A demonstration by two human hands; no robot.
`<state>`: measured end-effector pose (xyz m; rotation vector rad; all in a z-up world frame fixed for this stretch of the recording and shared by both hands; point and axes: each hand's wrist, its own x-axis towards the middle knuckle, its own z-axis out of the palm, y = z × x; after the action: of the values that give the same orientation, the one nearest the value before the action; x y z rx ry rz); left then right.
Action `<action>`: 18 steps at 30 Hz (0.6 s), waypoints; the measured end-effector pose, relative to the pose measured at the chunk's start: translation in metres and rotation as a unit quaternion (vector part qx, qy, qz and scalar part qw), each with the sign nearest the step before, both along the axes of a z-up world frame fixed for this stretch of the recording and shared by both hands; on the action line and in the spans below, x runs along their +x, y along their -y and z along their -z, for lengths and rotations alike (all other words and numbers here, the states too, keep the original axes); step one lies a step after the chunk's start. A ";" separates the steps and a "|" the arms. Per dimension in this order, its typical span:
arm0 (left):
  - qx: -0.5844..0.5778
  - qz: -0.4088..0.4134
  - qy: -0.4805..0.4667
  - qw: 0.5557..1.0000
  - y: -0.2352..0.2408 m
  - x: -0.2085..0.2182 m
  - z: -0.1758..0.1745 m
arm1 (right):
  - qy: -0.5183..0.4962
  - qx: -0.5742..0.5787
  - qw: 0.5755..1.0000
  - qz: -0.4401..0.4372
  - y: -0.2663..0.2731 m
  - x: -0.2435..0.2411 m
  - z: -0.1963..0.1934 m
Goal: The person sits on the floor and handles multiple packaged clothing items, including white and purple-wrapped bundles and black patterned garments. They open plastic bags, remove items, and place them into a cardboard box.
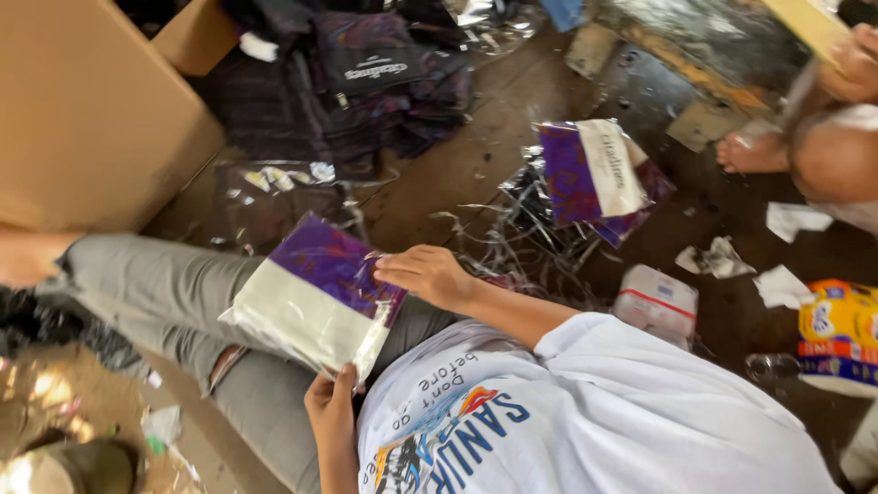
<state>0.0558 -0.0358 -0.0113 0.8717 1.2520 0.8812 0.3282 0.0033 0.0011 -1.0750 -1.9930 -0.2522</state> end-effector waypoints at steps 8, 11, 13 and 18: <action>0.001 0.004 -0.030 1.000 -0.006 -0.007 0.029 | 0.205 -0.111 0.964 0.125 0.016 -0.009 0.003; 0.024 0.014 0.000 1.000 -0.005 -0.014 0.054 | 0.247 -0.100 0.956 0.126 0.033 -0.040 -0.017; 0.058 0.026 0.053 0.997 -0.004 -0.020 0.068 | 0.265 -0.073 0.957 0.097 0.038 -0.056 -0.005; 0.144 0.012 0.190 0.971 -0.003 -0.027 0.085 | 0.063 -0.153 0.978 -0.127 0.027 -0.062 0.023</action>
<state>0.0291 -0.0332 -0.0958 0.8911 0.7915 1.1686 0.2665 -0.0237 -0.0219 -0.9948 -2.3100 0.1312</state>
